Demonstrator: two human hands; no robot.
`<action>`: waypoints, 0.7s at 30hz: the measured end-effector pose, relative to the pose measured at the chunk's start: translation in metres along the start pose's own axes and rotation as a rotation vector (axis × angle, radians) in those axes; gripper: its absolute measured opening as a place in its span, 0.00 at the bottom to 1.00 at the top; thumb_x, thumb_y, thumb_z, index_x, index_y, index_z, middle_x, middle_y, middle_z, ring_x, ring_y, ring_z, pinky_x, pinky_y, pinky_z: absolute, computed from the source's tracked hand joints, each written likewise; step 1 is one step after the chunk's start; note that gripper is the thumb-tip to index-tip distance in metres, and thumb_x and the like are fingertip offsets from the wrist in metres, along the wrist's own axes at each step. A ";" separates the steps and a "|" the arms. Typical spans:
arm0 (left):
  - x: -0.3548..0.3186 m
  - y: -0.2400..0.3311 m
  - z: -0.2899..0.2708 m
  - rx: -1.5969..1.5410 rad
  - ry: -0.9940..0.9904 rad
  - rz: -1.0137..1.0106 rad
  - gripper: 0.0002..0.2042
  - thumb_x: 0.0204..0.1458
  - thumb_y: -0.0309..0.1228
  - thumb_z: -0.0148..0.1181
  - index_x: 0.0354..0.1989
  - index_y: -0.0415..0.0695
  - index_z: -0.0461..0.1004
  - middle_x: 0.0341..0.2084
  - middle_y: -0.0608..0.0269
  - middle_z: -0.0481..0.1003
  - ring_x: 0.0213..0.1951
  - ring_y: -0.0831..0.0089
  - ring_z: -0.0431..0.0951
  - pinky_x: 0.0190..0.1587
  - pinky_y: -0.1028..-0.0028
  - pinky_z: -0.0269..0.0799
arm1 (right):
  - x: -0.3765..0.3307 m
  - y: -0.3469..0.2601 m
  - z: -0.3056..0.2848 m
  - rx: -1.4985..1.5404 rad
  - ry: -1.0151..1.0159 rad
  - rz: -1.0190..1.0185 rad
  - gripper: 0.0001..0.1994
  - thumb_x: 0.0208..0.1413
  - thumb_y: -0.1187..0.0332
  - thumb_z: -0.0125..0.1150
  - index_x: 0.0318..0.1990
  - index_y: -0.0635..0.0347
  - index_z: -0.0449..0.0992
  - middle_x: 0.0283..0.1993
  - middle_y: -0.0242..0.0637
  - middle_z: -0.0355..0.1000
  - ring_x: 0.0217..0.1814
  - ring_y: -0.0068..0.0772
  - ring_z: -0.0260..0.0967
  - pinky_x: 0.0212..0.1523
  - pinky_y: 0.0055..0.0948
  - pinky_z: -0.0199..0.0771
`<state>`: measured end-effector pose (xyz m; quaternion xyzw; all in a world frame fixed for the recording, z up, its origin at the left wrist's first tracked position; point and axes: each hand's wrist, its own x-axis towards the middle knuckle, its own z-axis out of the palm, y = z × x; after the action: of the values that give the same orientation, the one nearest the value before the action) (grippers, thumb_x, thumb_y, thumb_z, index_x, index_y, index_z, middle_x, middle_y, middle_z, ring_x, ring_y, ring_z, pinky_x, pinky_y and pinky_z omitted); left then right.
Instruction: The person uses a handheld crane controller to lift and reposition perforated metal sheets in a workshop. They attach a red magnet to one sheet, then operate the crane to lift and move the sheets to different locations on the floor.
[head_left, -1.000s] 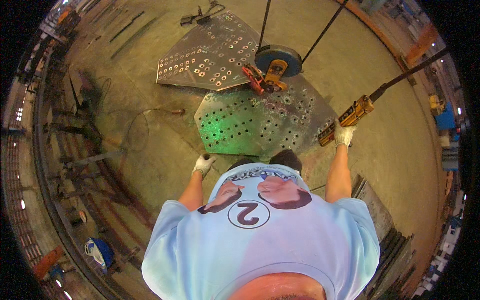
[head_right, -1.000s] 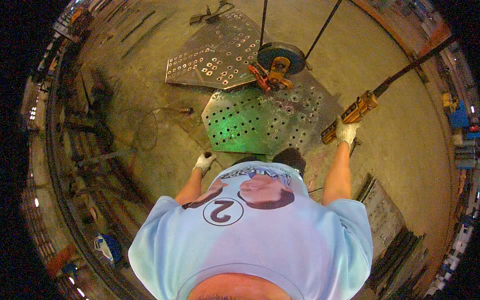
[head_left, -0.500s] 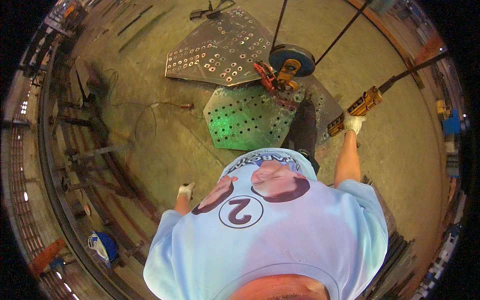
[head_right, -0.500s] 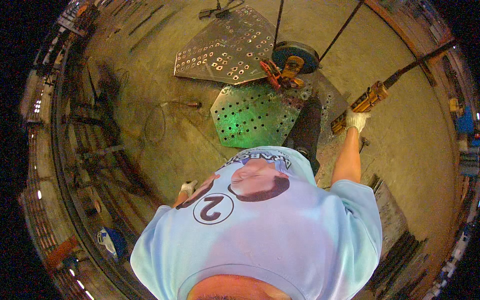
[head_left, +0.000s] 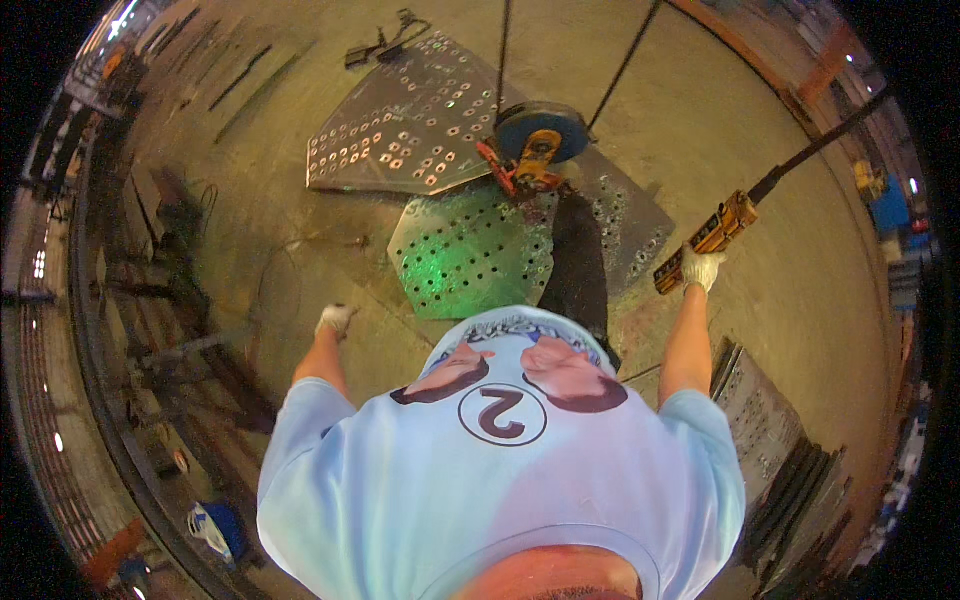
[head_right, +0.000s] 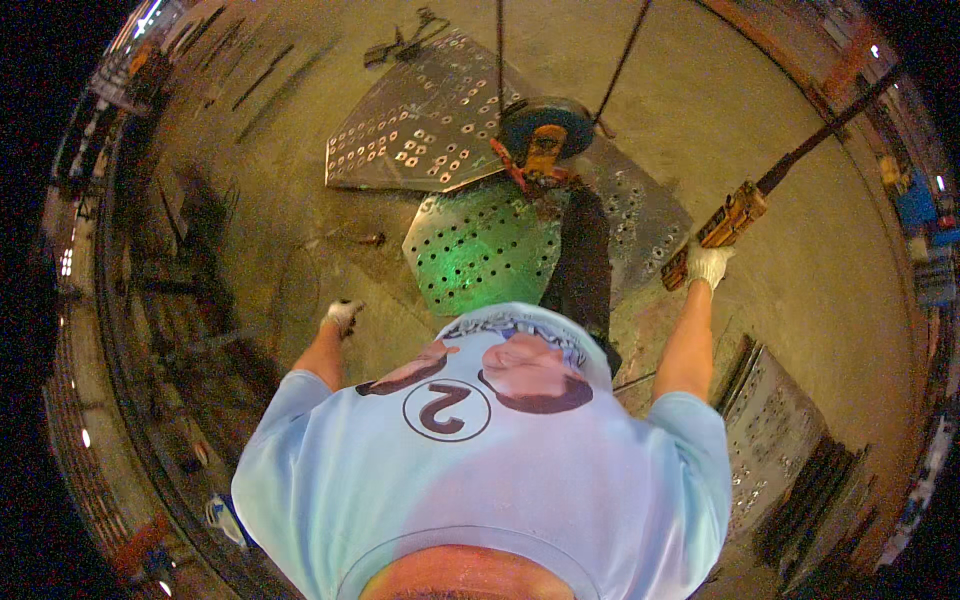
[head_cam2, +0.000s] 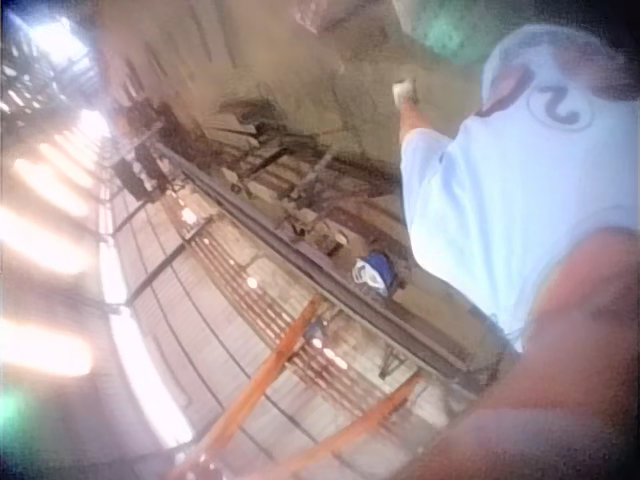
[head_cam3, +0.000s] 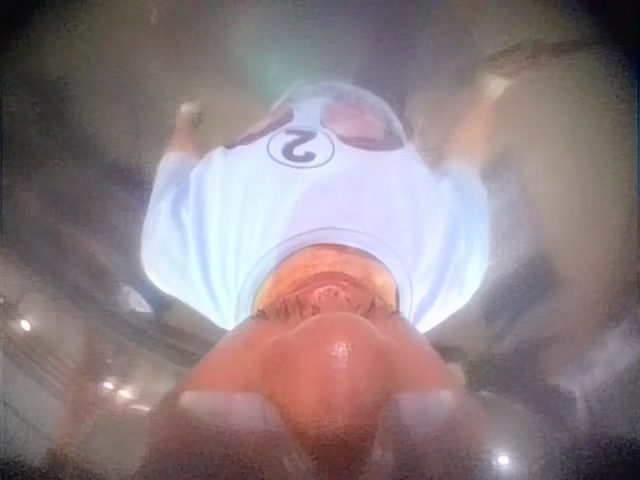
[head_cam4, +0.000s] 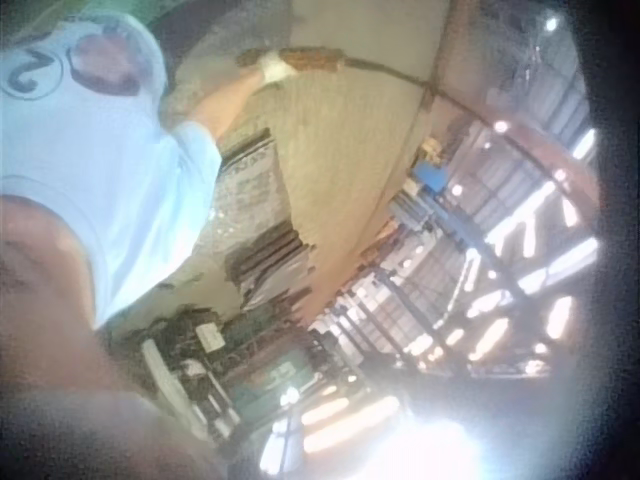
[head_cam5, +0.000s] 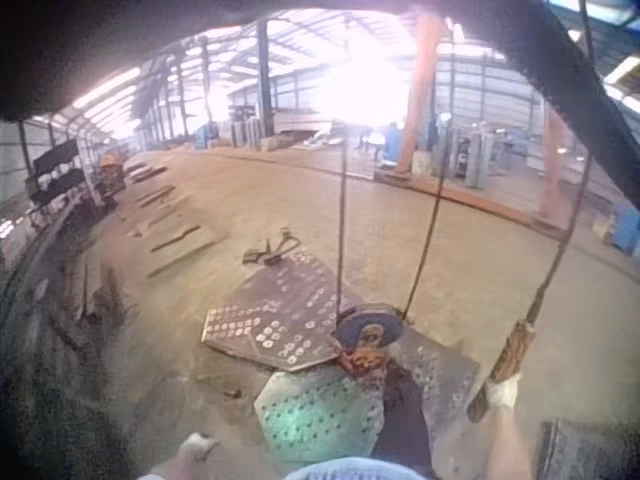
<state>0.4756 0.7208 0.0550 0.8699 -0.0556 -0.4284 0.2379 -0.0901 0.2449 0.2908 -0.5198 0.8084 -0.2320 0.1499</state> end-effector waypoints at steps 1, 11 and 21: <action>0.026 0.044 -0.015 0.039 0.049 0.060 0.24 0.47 0.48 0.64 0.39 0.35 0.77 0.29 0.54 0.78 0.29 0.61 0.77 0.28 0.60 0.72 | -0.007 -0.016 -0.001 -0.051 0.023 0.051 0.49 0.50 0.55 0.68 0.69 0.67 0.39 0.60 0.63 0.64 0.62 0.56 0.66 0.59 0.46 0.67; 0.078 0.342 -0.039 0.185 -0.041 0.830 0.41 0.50 0.53 0.59 0.64 0.31 0.58 0.56 0.37 0.68 0.60 0.48 0.68 0.61 0.62 0.63 | -0.036 -0.052 -0.001 0.122 0.321 0.032 0.45 0.43 0.46 0.71 0.61 0.68 0.58 0.54 0.56 0.71 0.56 0.57 0.71 0.56 0.44 0.70; -0.032 -0.156 0.042 0.070 -0.045 -0.087 0.26 0.56 0.48 0.48 0.52 0.39 0.74 0.50 0.43 0.75 0.53 0.49 0.74 0.53 0.58 0.68 | 0.005 -0.083 -0.017 0.320 0.130 -0.129 0.42 0.45 0.52 0.71 0.62 0.68 0.60 0.55 0.54 0.71 0.56 0.54 0.71 0.56 0.43 0.70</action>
<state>0.4064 0.8522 -0.0162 0.8693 -0.0380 -0.4558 0.1873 -0.0364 0.2146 0.3492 -0.5241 0.7340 -0.3999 0.1632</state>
